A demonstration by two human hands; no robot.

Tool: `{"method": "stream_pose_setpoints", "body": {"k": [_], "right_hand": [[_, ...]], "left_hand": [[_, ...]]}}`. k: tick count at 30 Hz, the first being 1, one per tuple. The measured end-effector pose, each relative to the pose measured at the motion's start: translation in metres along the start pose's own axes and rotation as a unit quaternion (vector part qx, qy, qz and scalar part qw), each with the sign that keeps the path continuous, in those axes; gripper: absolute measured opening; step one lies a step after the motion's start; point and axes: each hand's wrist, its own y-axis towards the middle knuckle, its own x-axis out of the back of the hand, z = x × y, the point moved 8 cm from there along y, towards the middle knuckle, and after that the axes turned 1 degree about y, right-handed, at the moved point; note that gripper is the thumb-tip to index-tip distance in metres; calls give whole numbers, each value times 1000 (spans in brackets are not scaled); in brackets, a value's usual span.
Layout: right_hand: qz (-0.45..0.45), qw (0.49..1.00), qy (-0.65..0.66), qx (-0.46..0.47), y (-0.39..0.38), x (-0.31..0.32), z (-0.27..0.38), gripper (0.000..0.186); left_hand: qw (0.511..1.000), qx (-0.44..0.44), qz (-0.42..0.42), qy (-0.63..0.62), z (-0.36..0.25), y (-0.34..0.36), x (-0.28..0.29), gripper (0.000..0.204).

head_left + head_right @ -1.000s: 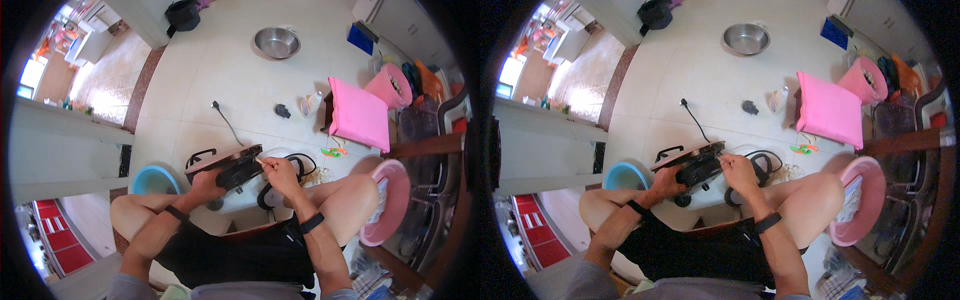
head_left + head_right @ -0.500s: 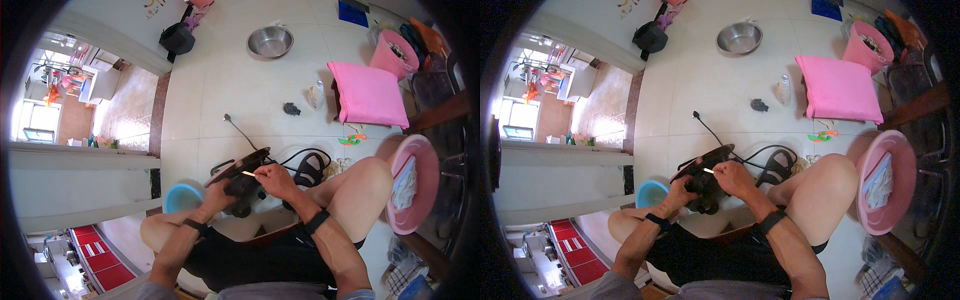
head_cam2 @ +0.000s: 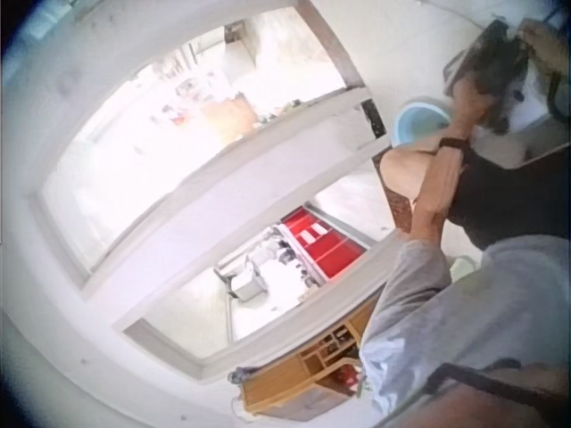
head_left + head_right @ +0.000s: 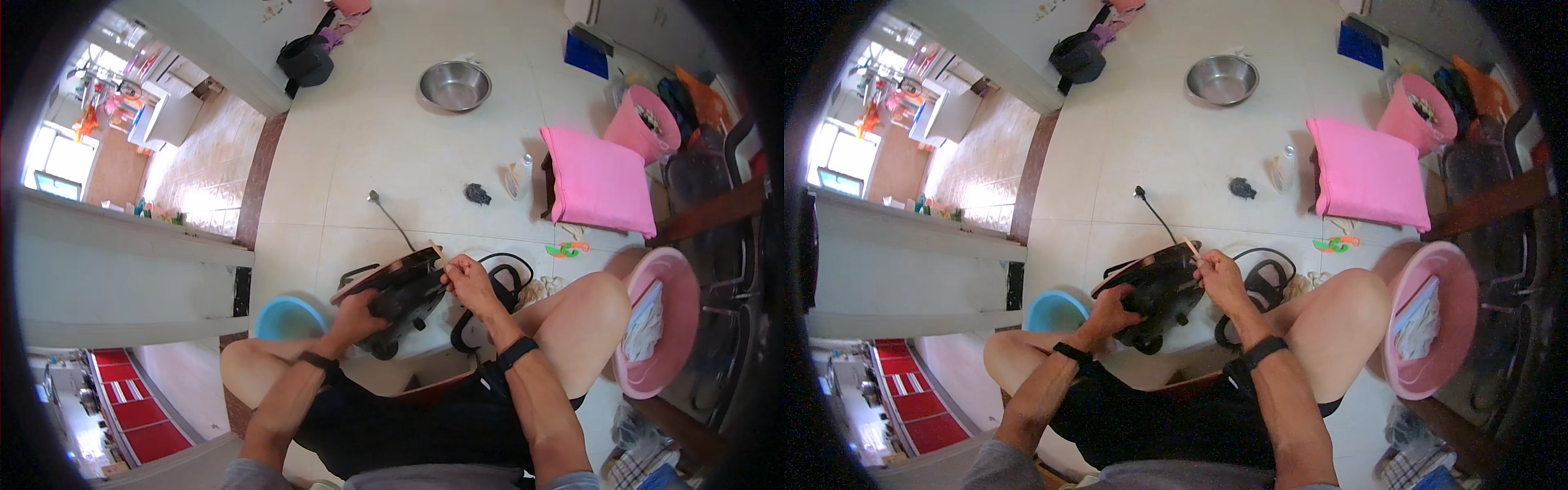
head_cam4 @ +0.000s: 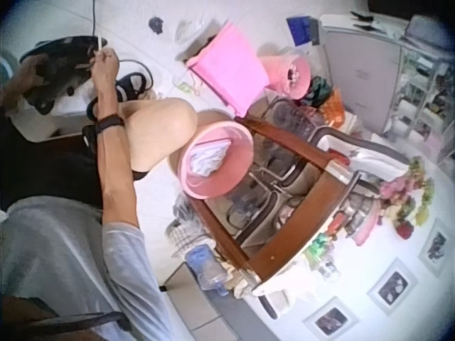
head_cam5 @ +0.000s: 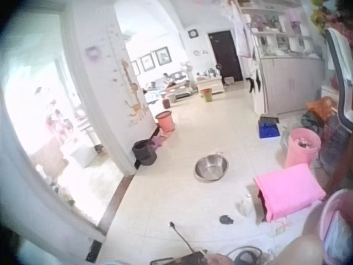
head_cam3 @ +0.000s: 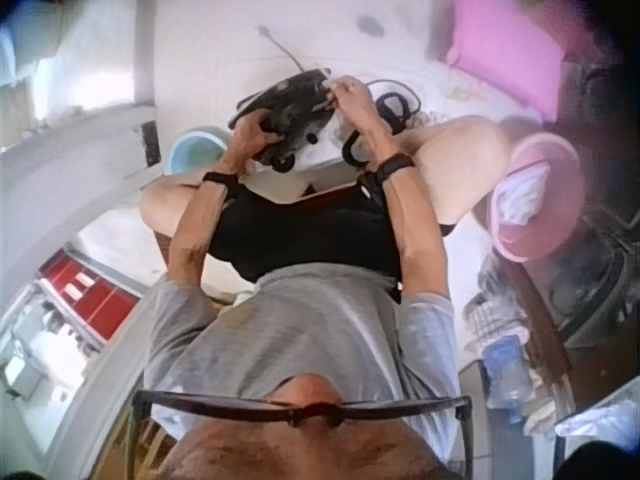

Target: The recorder is disassembling and inspecting an electric griddle or pancake maker on the floor.

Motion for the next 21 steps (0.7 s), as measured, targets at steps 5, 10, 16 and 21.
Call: {"method": "stream_pose_setpoints", "body": {"k": [5, 10, 16, 21], "right_hand": [[-32, 994, -96, 40, 22, 3, -13, 15], [-22, 985, -171, 5, 39, 3, -24, 17], [57, 993, -92, -39, 47, -9, -25, 10], [87, 992, -78, -43, 47, -13, -25, 13]], "left_hand": [[1000, -22, -8, 20, -5, -4, -3, 48], [999, -26, -9, 36, -6, -8, -4, 45], [996, -59, -38, 47, -8, -9, -3, 42], [994, -82, -60, 37, -9, -10, -1, 40]]}}
